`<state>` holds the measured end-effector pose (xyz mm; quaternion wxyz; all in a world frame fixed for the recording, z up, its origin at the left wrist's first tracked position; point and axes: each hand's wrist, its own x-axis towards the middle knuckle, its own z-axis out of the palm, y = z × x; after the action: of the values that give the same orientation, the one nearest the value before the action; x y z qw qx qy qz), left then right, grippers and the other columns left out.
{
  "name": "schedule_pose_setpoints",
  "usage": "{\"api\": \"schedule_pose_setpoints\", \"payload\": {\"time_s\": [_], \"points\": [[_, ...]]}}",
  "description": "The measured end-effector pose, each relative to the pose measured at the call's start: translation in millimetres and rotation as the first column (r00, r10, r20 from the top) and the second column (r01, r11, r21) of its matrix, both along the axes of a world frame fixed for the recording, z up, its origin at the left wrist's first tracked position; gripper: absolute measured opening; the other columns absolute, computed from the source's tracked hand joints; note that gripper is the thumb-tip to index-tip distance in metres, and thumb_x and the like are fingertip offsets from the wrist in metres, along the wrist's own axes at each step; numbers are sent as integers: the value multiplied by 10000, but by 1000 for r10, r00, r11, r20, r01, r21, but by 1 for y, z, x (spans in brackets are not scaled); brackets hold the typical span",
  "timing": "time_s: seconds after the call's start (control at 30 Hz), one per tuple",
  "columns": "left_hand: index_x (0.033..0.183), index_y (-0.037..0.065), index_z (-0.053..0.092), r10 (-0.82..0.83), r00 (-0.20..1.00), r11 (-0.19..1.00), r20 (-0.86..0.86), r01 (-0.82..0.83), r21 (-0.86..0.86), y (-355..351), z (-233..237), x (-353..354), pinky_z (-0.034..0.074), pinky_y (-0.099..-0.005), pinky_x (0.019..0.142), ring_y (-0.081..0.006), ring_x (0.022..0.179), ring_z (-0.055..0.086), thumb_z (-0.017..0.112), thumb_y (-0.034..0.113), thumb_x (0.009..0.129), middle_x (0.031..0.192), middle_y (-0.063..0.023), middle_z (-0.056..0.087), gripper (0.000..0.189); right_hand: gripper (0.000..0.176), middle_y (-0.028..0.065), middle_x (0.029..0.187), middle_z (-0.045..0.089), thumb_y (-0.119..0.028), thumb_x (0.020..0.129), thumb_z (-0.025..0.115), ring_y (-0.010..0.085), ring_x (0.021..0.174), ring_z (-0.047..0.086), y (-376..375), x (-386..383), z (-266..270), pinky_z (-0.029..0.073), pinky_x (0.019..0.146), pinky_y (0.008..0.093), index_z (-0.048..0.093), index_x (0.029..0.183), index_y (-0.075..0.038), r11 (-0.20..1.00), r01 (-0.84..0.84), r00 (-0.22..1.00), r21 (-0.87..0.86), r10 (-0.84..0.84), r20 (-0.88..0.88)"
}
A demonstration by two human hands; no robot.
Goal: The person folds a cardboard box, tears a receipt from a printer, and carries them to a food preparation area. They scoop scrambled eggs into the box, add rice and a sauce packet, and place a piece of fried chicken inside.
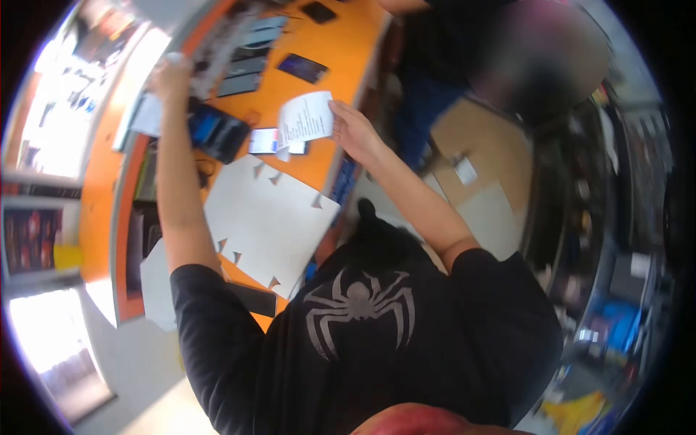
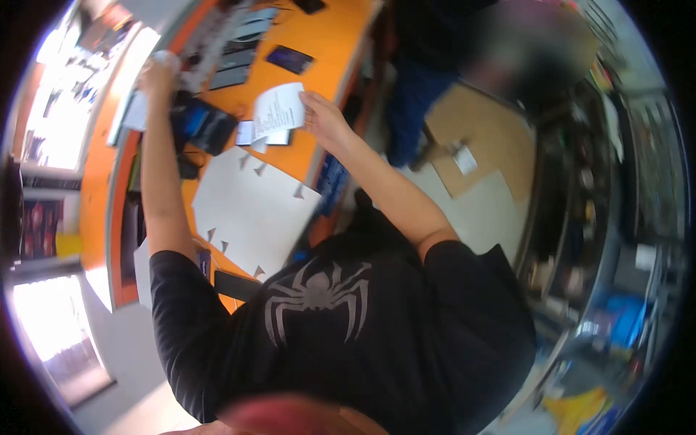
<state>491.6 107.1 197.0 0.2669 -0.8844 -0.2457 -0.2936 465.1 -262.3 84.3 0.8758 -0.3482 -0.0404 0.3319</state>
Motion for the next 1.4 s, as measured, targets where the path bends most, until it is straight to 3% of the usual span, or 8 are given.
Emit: {"api": "schedule_pose_setpoints", "payload": {"time_s": [0.17, 0.33, 0.4, 0.43, 0.47, 0.63, 0.9, 1.4], "points": [[1206, 2, 492, 117, 988, 991, 97, -109, -84, 13, -16, 28, 348, -586, 891, -418, 1112, 469, 331, 684, 803, 1196, -296, 474, 807, 151, 44, 925, 608, -249, 895, 501, 152, 871, 593, -107, -50, -32, 462, 757, 318, 539, 944, -111, 971, 160, 985, -176, -168, -30], [1161, 27, 524, -705, 553, 482, 444, 833, -272, -164, -7, 15, 369, -424, 936, -339, 1091, 491, 500, 410, 872, 1145, -218, 536, 480, 318, 116, 1076, 579, -232, 911, 432, 240, 1000, 563, -209, -132, -95, 430, 904, 415, 461, 1154, -29, 823, 443, 724, -356, -562, -400], [1041, -4, 589, -748, 468, -145, 470, 576, -805, -251, -38, -3, 430, -304, 858, -256, 968, 569, 500, 197, 876, 1040, -156, 604, 275, 355, 123, 1127, 563, -211, 902, 439, 226, 1066, 526, -246, -162, -96, 387, 953, 400, 440, 1191, -5, 710, 593, 515, -381, -697, -499], [1029, -6, 602, -968, 250, 88, 10, 376, -922, -339, 20, -45, 423, -271, 861, -222, 987, 568, 490, 151, 866, 1028, -135, 613, 253, 349, 126, 1125, 560, -216, 906, 427, 235, 1060, 528, -266, -172, -102, 385, 953, 406, 439, 1184, -6, 658, 648, 476, -385, -744, -469], [1055, 14, 609, -964, -32, -266, 264, 179, -947, -358, -46, -29, 415, -279, 879, -213, 1015, 560, 491, 181, 875, 1064, -120, 609, 273, 344, 130, 1122, 558, -222, 910, 415, 244, 1055, 530, -288, -181, -113, 383, 953, 412, 438, 1177, -6, 602, 697, 435, -390, -787, -438], [1277, -49, 353, -798, -562, 248, 218, -636, -731, -534, -160, -94, 279, -342, 1013, -252, 1199, 375, 277, 683, 836, 1297, -192, 390, 858, 291, 108, 1106, 559, -216, 911, 411, 230, 1076, 494, -333, -192, -51, 346, 954, 367, 460, 1110, -10, 406, 856, 342, -320, -909, -239], [1310, 16, 338, -687, 503, -677, 524, -704, -213, -697, -160, -51, 335, -365, 988, -196, 1163, 446, 446, 446, 904, 1252, -94, 466, 601, 266, 45, 1051, 593, -251, 891, 439, 172, 956, 559, -392, -142, -62, 431, 870, 313, 505, 1076, -72, 203, 949, 158, -242, -968, -196], [1272, -60, 358, -765, 330, -586, 553, -714, -384, -800, -90, 225, 394, -403, 962, -299, 1149, 478, 493, 48, 845, 1254, -181, 469, 462, 601, 62, 1035, 589, -193, 865, 565, 141, 966, 537, -586, 128, 32, 406, 839, 302, 263, 1383, -154, 348, 915, 404, -205, -768, 496]]}}
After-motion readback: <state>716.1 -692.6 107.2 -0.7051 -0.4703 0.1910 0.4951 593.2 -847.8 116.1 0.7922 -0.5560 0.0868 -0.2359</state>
